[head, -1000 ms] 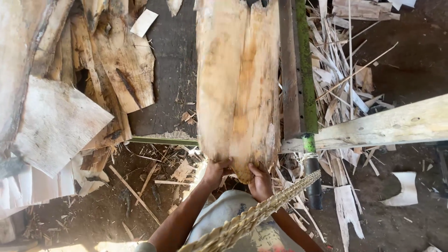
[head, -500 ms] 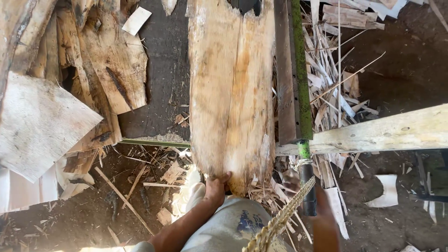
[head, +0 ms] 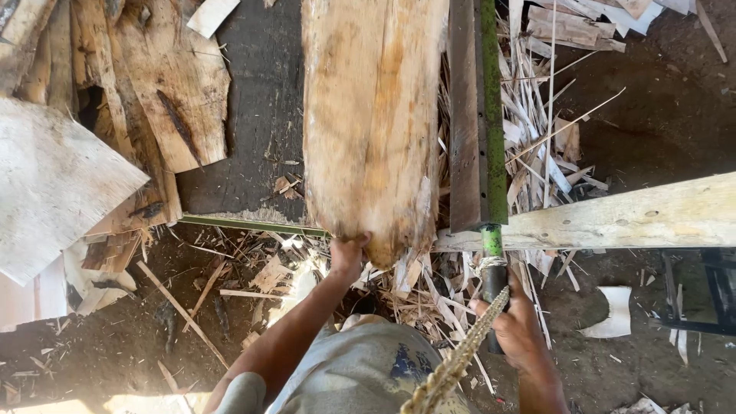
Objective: Cutting and trimming thin sheets of wood veneer or bark using a manual guillotine-style lever cutter.
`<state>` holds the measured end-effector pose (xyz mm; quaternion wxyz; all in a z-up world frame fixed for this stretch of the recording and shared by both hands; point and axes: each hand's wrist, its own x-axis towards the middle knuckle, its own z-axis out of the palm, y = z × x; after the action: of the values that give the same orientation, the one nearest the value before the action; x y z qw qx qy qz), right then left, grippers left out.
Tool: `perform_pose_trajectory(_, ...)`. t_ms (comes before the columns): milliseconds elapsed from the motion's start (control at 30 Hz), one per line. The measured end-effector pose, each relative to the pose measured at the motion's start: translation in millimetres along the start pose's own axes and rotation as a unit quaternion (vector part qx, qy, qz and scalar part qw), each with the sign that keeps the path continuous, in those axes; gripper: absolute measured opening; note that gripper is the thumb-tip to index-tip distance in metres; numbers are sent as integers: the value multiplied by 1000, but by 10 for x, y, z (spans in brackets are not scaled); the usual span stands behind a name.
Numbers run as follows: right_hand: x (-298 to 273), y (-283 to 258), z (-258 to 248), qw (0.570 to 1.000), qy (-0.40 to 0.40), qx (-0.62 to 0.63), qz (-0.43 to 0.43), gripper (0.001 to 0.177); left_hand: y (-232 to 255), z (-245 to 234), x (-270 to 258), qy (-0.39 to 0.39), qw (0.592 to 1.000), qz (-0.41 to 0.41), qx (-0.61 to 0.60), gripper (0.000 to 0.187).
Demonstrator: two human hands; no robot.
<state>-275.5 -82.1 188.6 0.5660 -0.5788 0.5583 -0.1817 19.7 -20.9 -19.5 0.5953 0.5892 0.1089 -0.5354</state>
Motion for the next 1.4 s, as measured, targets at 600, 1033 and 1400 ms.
perform_pose_trajectory(600,261,780,280,994,54,-97,16,60,-368,128,746,45,997,60,6,32)
perform_pose_trajectory(1033,376,608,547,980,9,-116,161,74,188,283,182,72,995,47,45,25)
perform_pose_trajectory(1400,213,339,347,991,5,-117,61,53,-175,-805,-481,-9,999,13,-29,22)
